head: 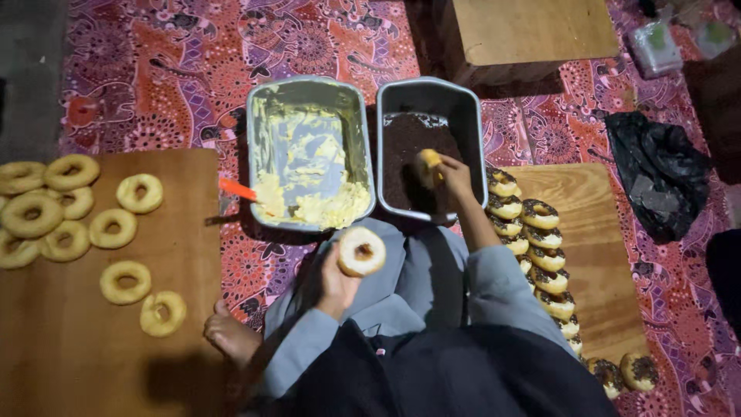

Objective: The person sits on the floor and repeatedly picks up plain donuts, scoops a yellow filling into the center hole with a small spatula, and places the filled donuts onto a wooden board. The process continues with multiple donuts until the end of the clip.

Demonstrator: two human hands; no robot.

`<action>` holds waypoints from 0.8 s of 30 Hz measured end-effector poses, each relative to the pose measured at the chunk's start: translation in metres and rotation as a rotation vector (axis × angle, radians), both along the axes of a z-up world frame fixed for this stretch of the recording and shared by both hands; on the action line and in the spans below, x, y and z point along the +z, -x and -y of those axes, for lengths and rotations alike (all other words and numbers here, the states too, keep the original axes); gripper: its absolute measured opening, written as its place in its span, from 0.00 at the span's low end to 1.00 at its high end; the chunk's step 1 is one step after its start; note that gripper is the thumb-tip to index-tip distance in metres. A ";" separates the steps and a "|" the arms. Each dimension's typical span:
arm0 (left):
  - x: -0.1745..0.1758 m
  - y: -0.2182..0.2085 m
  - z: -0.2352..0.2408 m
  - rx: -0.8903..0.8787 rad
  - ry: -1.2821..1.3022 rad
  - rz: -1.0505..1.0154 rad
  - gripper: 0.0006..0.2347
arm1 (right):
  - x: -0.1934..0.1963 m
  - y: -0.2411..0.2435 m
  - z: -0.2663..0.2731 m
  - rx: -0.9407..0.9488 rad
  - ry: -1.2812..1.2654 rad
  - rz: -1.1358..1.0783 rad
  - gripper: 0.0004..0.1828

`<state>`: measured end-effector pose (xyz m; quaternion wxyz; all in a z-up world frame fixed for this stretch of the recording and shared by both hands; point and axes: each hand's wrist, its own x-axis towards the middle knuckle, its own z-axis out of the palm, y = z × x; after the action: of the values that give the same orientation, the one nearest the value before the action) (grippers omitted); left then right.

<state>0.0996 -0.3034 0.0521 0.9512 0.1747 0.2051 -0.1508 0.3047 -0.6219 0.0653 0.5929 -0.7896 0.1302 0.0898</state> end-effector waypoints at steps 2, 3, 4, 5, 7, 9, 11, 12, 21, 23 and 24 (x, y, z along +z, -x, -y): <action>-0.016 0.006 0.024 -0.064 0.046 0.057 0.24 | -0.026 -0.014 0.012 -0.081 0.174 -0.103 0.19; -0.022 0.010 0.030 -0.098 0.034 0.031 0.24 | -0.034 -0.013 0.013 0.030 0.189 -0.119 0.20; -0.029 0.008 0.034 -0.130 0.024 0.012 0.25 | -0.038 -0.013 0.012 0.142 0.204 -0.127 0.20; -0.035 0.006 0.036 -0.162 0.013 -0.007 0.25 | -0.038 -0.009 0.008 0.254 0.218 -0.135 0.21; -0.045 0.004 0.035 -0.113 0.014 -0.006 0.25 | -0.033 0.004 0.002 0.467 0.632 0.095 0.15; -0.050 0.011 0.030 -0.102 0.010 -0.024 0.25 | -0.025 0.021 0.003 0.480 0.770 0.177 0.14; -0.050 0.003 0.027 -0.133 0.001 -0.029 0.25 | -0.011 0.020 0.019 0.280 0.645 0.134 0.18; -0.049 0.003 0.027 -0.129 -0.006 -0.033 0.25 | -0.006 0.024 0.033 0.130 0.257 0.085 0.20; -0.034 0.003 0.022 -0.110 -0.065 0.011 0.25 | 0.013 0.131 0.224 -0.689 -0.894 0.103 0.15; -0.029 0.001 0.024 -0.122 -0.087 -0.016 0.25 | 0.015 0.130 0.255 -0.802 -0.751 0.201 0.11; -0.026 -0.001 0.024 -0.137 -0.088 -0.029 0.25 | 0.013 0.119 0.265 -0.802 -0.630 0.283 0.12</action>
<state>0.1007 -0.3275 0.0264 0.9269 0.2279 0.2128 -0.2089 0.1861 -0.8866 0.0779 0.8011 -0.4658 0.3072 -0.2167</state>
